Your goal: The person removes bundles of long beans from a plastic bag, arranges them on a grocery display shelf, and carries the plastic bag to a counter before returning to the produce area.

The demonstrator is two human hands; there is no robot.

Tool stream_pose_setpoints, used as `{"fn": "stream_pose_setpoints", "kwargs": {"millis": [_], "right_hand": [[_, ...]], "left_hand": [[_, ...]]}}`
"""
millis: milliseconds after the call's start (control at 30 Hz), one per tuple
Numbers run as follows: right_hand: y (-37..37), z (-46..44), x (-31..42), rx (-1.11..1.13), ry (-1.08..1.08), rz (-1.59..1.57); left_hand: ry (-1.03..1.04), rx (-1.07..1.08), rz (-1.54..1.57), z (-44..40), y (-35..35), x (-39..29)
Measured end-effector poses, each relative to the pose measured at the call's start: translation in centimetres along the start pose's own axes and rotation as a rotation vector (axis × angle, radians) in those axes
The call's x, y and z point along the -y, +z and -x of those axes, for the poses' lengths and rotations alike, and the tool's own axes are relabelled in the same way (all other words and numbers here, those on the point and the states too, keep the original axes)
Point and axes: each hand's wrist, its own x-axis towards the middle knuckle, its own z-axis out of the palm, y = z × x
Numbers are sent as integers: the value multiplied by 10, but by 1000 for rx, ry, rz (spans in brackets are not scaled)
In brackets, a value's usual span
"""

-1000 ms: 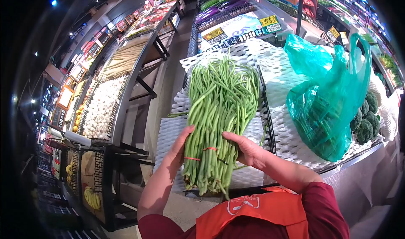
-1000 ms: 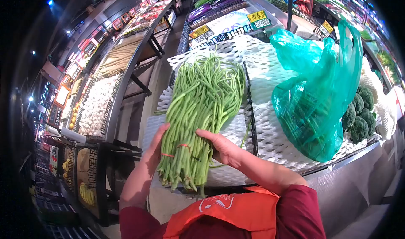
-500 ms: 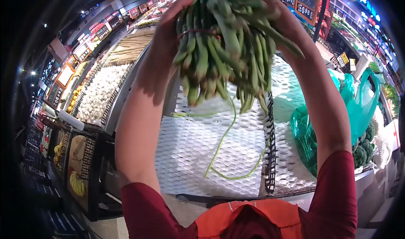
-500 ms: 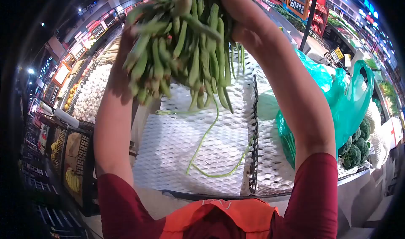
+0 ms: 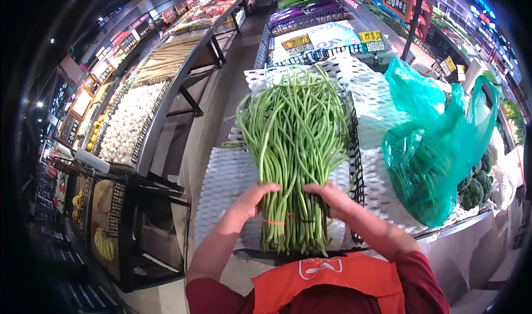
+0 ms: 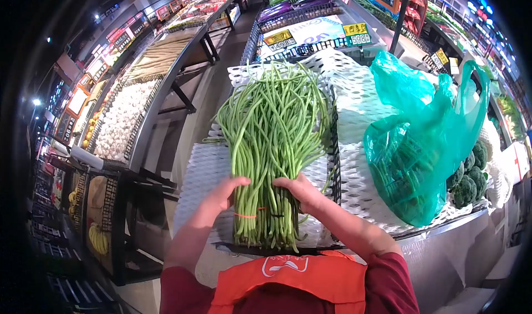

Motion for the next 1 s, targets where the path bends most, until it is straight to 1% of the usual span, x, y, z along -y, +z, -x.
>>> {"fn": "stream_pose_setpoints", "kwargs": {"millis": [67,167,200,267,300,333,367,400,433,467,500,533,567,600,667,700,733,767,800,833,867,900,933,1000], "right_hand": [[2,-2,0,67,-100,40],[8,4,4,92,-183,92],[5,6,1,92,-174,285],[-14,6,-3,93,-164,669],[-28,3,-2,149,-100,987],[-42,-4,-17,221,-409,964],[-52,-4,-13,166,-231,1031],[-55,-2,-6,108,-50,1085],[-55,2,-1,53,-35,1147],[-57,6,-4,61,-236,1147],[-64,5,-1,27,-266,1231],[-73,2,5,-8,-291,1313],[-80,2,12,-128,-314,1316],[-87,3,20,-250,-340,1320],[-103,13,30,-318,-568,984],[-100,30,40,-271,-630,1131],[-97,43,38,-276,-648,1310],[-101,43,24,-185,-735,1376],[-101,46,10,-92,-823,1440],[-99,51,-2,-49,-764,1672],[-97,48,-19,-64,-711,1817],[-93,47,-32,-109,-749,1950],[-89,46,-40,-156,-785,2082],[-85,47,-38,-195,-588,2059]], "left_hand": [[144,78,-76,-2,1,-5],[236,164,-190,15,10,-30],[216,169,-186,18,11,-29],[-33,88,-411,17,6,-22],[2,20,-505,16,11,-8],[36,12,-456,11,1,7],[73,6,-409,-2,-14,23],[104,2,-365,-5,-15,24],[210,12,-471,-4,-16,23],[306,25,-569,7,-5,14],[383,-74,-721,17,3,3],[400,-160,-759,17,0,1],[381,-432,-906,13,-6,7],[302,-303,-716,16,-9,1],[357,-194,-511,7,-27,12],[390,-199,-533,2,-34,18],[427,-206,-557,-1,-37,22],[418,-187,-590,-1,-37,22],[468,-238,-623,-3,-39,27],[521,-288,-653,-8,-43,36],[578,-336,-682,-11,-44,43],[659,-352,-745,-9,-42,46],[730,-390,-717,-8,-38,51],[778,-493,-892,7,-27,52]]}}
